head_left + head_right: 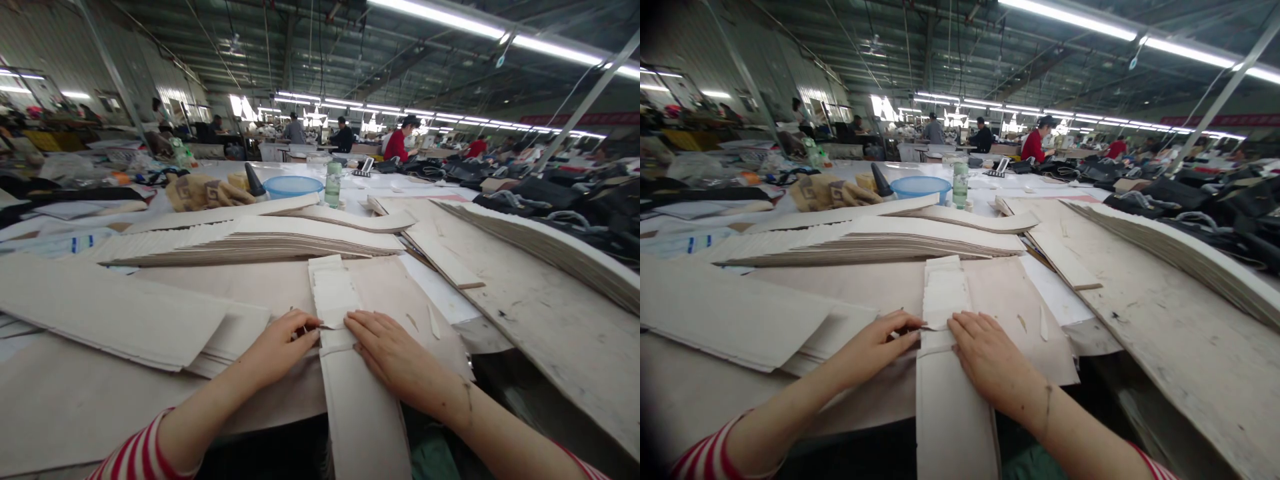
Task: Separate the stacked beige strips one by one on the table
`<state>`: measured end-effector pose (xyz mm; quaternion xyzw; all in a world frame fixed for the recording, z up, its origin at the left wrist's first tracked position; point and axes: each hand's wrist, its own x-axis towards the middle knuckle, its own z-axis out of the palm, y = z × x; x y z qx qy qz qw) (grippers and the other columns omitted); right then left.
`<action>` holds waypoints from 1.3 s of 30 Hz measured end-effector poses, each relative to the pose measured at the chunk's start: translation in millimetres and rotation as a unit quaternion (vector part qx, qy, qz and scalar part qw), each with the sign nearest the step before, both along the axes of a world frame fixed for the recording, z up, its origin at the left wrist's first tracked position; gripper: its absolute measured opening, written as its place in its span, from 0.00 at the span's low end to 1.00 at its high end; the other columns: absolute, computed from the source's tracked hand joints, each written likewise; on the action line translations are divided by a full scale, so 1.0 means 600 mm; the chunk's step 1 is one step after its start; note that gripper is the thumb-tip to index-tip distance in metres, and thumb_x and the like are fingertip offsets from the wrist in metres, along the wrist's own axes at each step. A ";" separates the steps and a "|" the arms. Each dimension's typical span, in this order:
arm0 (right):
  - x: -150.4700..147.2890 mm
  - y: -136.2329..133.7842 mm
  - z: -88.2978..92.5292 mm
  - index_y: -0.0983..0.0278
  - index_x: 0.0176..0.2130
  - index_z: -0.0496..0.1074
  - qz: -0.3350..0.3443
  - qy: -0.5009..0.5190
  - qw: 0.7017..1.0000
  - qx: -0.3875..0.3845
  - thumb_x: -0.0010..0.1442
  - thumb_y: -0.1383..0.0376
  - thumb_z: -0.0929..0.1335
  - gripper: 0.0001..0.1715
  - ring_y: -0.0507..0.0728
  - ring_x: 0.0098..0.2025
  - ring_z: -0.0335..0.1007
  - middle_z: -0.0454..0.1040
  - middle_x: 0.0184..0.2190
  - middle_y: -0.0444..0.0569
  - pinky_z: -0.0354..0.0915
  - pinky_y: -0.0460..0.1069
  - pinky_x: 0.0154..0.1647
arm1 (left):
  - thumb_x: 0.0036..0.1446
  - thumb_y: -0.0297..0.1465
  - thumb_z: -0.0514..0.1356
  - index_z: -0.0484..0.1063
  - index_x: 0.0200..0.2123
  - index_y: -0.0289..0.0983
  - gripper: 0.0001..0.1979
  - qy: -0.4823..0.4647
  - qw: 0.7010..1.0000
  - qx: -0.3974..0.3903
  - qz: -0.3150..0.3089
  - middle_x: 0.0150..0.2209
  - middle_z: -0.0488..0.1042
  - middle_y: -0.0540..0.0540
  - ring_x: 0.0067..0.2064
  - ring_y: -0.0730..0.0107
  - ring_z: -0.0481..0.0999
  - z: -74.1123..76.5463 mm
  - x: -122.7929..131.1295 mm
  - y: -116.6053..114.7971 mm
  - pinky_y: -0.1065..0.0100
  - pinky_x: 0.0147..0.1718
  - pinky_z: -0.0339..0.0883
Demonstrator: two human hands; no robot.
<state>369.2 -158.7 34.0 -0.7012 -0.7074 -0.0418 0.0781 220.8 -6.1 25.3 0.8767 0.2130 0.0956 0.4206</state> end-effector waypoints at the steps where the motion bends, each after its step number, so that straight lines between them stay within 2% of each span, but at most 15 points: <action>1: 0.001 -0.001 -0.001 0.68 0.54 0.59 -0.001 0.005 1.000 -0.006 0.60 0.70 0.58 0.22 0.60 0.54 0.57 0.62 0.54 0.56 0.57 0.59 0.54 | 0.55 0.33 0.50 0.70 0.38 0.36 0.13 0.002 1.000 -0.011 0.000 0.38 0.72 0.46 0.41 0.68 0.69 0.002 0.003 0.002 0.70 0.40 0.62; 6: 0.005 0.006 0.013 0.68 0.54 0.59 0.039 0.058 0.997 -0.032 0.58 0.73 0.58 0.24 0.58 0.53 0.58 0.64 0.52 0.55 0.54 0.57 0.56 | 0.56 0.36 0.47 0.71 0.33 0.35 0.16 0.026 0.999 -0.024 0.014 0.30 0.72 0.47 0.35 0.67 0.70 0.010 0.023 0.013 0.68 0.36 0.63; 11: 0.012 0.024 0.032 0.67 0.52 0.62 0.068 0.112 0.989 -0.062 0.52 0.74 0.59 0.26 0.57 0.50 0.59 0.66 0.46 0.54 0.55 0.53 0.54 | 0.53 0.30 0.51 0.72 0.34 0.37 0.11 -0.027 0.998 0.045 -0.033 0.36 0.72 0.47 0.40 0.68 0.70 0.012 0.028 0.010 0.69 0.41 0.62; 16: 0.012 0.034 0.034 0.67 0.48 0.66 0.078 0.119 0.987 -0.077 0.49 0.75 0.59 0.25 0.57 0.48 0.59 0.66 0.43 0.54 0.57 0.53 0.51 | 0.51 0.21 0.48 0.73 0.35 0.37 0.15 -0.030 0.992 0.095 -0.084 0.38 0.71 0.47 0.42 0.69 0.68 0.007 0.013 0.003 0.68 0.45 0.61; 19: 0.008 0.035 0.032 0.68 0.49 0.65 0.079 0.109 0.988 -0.076 0.49 0.75 0.59 0.26 0.58 0.47 0.59 0.67 0.43 0.54 0.57 0.54 0.50 | 0.52 0.20 0.46 0.71 0.42 0.38 0.19 -0.014 0.982 0.150 -0.114 0.41 0.70 0.46 0.45 0.67 0.66 -0.003 -0.004 -0.005 0.66 0.47 0.59; 22: 0.005 0.034 0.029 0.68 0.50 0.64 0.078 0.100 0.990 -0.069 0.49 0.75 0.59 0.28 0.58 0.47 0.59 0.66 0.44 0.55 0.57 0.54 0.50 | 0.54 0.20 0.45 0.62 0.52 0.42 0.24 -0.014 0.975 0.189 -0.120 0.49 0.66 0.45 0.50 0.66 0.62 -0.018 -0.023 -0.010 0.63 0.50 0.57; 25: 0.006 0.033 0.028 0.68 0.51 0.63 0.075 0.100 0.990 -0.069 0.49 0.75 0.59 0.28 0.58 0.48 0.58 0.66 0.44 0.55 0.57 0.54 0.50 | 0.54 0.20 0.45 0.61 0.53 0.44 0.25 -0.027 0.981 0.155 -0.115 0.50 0.64 0.47 0.51 0.68 0.62 -0.026 -0.029 -0.008 0.64 0.52 0.56; 27: 0.010 0.033 0.030 0.67 0.51 0.63 0.073 0.101 0.989 -0.076 0.50 0.74 0.59 0.28 0.58 0.47 0.59 0.66 0.44 0.55 0.57 0.53 0.50 | 0.55 0.23 0.45 0.66 0.49 0.42 0.20 -0.041 0.989 0.101 -0.101 0.47 0.67 0.47 0.49 0.70 0.64 -0.024 -0.026 -0.005 0.67 0.51 0.57; 30: 0.018 0.036 0.037 0.67 0.50 0.64 0.070 0.100 0.988 -0.090 0.49 0.73 0.60 0.27 0.58 0.46 0.60 0.67 0.43 0.54 0.57 0.53 0.49 | 0.57 0.30 0.48 0.68 0.45 0.38 0.15 -0.051 0.998 0.039 -0.028 0.43 0.68 0.45 0.45 0.68 0.67 -0.019 -0.019 -0.008 0.67 0.48 0.61; 32: 0.024 0.041 0.043 0.67 0.48 0.65 0.064 0.101 0.988 -0.102 0.48 0.72 0.61 0.25 0.59 0.45 0.61 0.67 0.42 0.54 0.57 0.53 0.48 | 0.54 0.35 0.53 0.65 0.48 0.36 0.18 -0.049 0.998 0.028 0.018 0.46 0.66 0.43 0.46 0.65 0.67 -0.018 -0.016 -0.019 0.65 0.47 0.62; 36: 0.034 0.057 0.057 0.67 0.45 0.66 0.047 0.116 0.983 -0.137 0.46 0.69 0.64 0.23 0.60 0.43 0.62 0.68 0.40 0.54 0.57 0.54 0.46 | 0.45 0.39 0.61 0.58 0.54 0.36 0.32 -0.035 0.998 0.026 0.041 0.53 0.58 0.40 0.54 0.59 0.59 -0.028 -0.011 -0.051 0.61 0.54 0.54; 39: 0.041 0.067 0.067 0.67 0.41 0.67 0.056 0.155 0.972 -0.169 0.43 0.69 0.66 0.21 0.58 0.40 0.63 0.68 0.38 0.51 0.58 0.51 0.43 | 0.45 0.38 0.61 0.56 0.55 0.37 0.34 -0.039 0.997 0.010 0.063 0.54 0.56 0.40 0.56 0.58 0.56 -0.039 -0.010 -0.063 0.60 0.56 0.50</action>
